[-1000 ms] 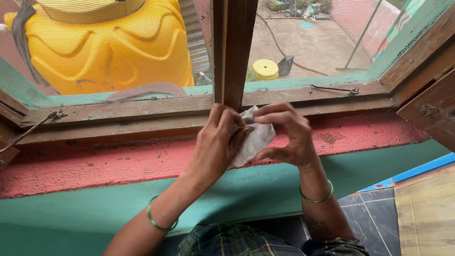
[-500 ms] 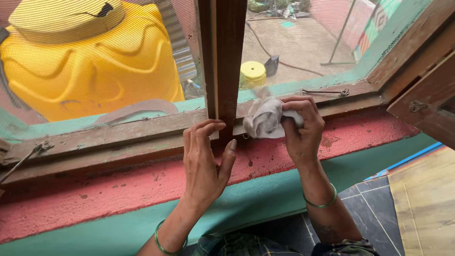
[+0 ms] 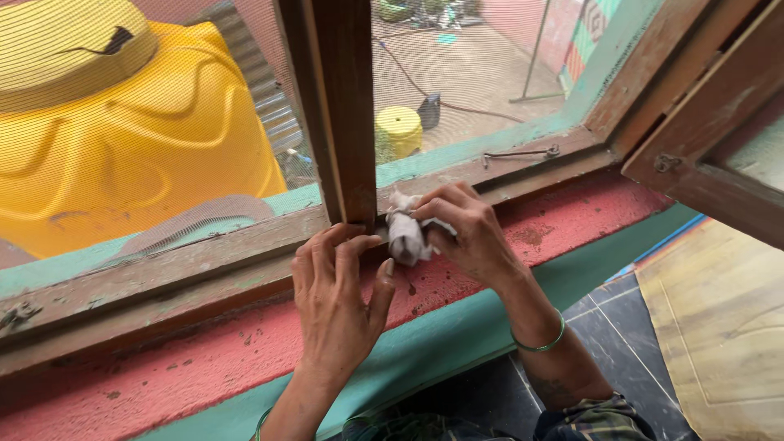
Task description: The person cleans the wooden frame and glass of a window with a white cloth, scrubbing along the edges and surface of the panes.
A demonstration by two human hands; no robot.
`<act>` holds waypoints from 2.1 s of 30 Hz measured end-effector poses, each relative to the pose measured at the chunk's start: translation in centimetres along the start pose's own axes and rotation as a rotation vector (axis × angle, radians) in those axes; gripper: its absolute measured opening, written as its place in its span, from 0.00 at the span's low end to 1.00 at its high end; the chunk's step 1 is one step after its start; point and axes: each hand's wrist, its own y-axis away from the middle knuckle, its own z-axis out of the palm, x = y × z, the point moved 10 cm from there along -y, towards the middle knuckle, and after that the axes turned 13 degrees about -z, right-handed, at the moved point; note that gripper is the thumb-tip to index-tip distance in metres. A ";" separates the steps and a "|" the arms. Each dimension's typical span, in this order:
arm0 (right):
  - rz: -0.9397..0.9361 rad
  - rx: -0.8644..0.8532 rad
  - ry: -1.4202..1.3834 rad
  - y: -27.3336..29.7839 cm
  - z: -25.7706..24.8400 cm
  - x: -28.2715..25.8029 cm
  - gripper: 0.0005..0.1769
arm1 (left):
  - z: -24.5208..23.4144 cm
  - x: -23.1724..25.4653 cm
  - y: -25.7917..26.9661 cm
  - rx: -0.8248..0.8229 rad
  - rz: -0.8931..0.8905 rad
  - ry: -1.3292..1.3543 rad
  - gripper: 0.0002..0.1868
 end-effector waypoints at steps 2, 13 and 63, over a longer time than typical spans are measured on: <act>0.035 0.030 0.087 1.3 -1.6 1.6 0.16 | -0.2 -0.1 0.0 0.014 -0.002 -0.023 0.19; 0.361 0.282 0.705 10.0 -17.3 10.5 0.14 | 0.6 -0.1 -0.1 0.001 0.011 -0.061 0.18; 0.331 0.193 0.151 11.0 -19.7 7.4 0.14 | 0.4 0.1 0.2 0.018 -0.011 -0.059 0.17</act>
